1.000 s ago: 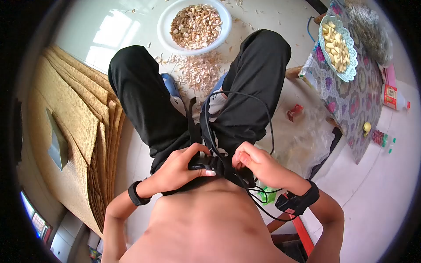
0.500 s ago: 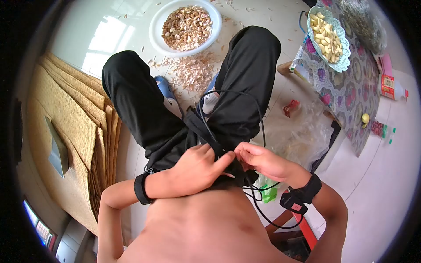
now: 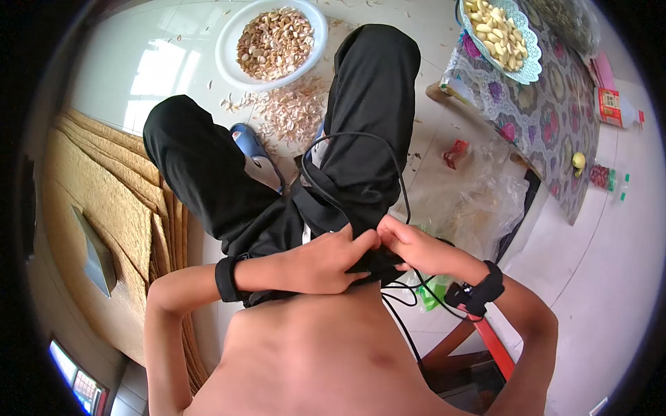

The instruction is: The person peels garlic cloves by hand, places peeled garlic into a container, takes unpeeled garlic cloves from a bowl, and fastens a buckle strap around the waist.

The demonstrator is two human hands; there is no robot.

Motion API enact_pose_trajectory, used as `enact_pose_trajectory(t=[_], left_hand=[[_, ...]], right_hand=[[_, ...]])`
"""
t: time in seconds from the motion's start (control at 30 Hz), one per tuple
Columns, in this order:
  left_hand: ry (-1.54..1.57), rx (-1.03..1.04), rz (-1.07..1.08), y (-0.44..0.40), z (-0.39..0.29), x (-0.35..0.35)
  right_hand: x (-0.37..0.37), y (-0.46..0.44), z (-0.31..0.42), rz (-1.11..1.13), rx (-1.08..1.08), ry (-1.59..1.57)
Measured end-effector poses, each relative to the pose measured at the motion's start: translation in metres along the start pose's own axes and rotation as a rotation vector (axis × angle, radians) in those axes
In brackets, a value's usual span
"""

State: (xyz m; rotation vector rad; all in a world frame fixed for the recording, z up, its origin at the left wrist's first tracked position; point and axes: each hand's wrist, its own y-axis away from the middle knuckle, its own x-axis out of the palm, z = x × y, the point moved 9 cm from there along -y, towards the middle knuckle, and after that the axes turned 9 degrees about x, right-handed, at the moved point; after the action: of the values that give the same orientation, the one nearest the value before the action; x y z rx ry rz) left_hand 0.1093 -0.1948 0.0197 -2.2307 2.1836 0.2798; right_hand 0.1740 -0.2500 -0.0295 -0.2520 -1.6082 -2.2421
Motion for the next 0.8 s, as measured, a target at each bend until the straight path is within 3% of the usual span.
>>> enact_pose_trajectory(t=[0.07,0.27,0.37,0.5,0.53,0.63,0.67,0.8], left_hand=[[0.033,-0.037,0.015,-0.002,0.007,0.001],[0.326,-0.1,0.287,-0.013,0.007,0.017],[0.356,-0.044,0.325,-0.016,0.002,0.014],[0.368,-0.002,0.33,-0.012,0.006,0.012],[0.357,-0.058,0.356,-0.01,0.007,0.009],[0.39,-0.068,0.378,-0.01,0.005,0.007],[0.38,-0.091,0.382,-0.009,0.008,0.01],[0.308,-0.107,0.3,0.004,0.012,-0.001]], right_hand=[[-0.005,-0.001,0.001,-0.152,-0.001,0.066],[0.006,0.014,-0.04,-0.04,0.107,-0.07],[0.018,0.022,-0.045,0.084,0.01,-0.245],[-0.001,0.01,-0.052,-0.215,-0.051,-0.016],[-0.009,0.015,-0.039,-0.359,-0.227,0.215],[-0.007,0.019,-0.035,-0.394,-0.208,0.238],[-0.009,0.014,-0.043,-0.422,-0.313,0.233],[0.0,0.012,-0.05,-0.355,-0.129,0.002]])
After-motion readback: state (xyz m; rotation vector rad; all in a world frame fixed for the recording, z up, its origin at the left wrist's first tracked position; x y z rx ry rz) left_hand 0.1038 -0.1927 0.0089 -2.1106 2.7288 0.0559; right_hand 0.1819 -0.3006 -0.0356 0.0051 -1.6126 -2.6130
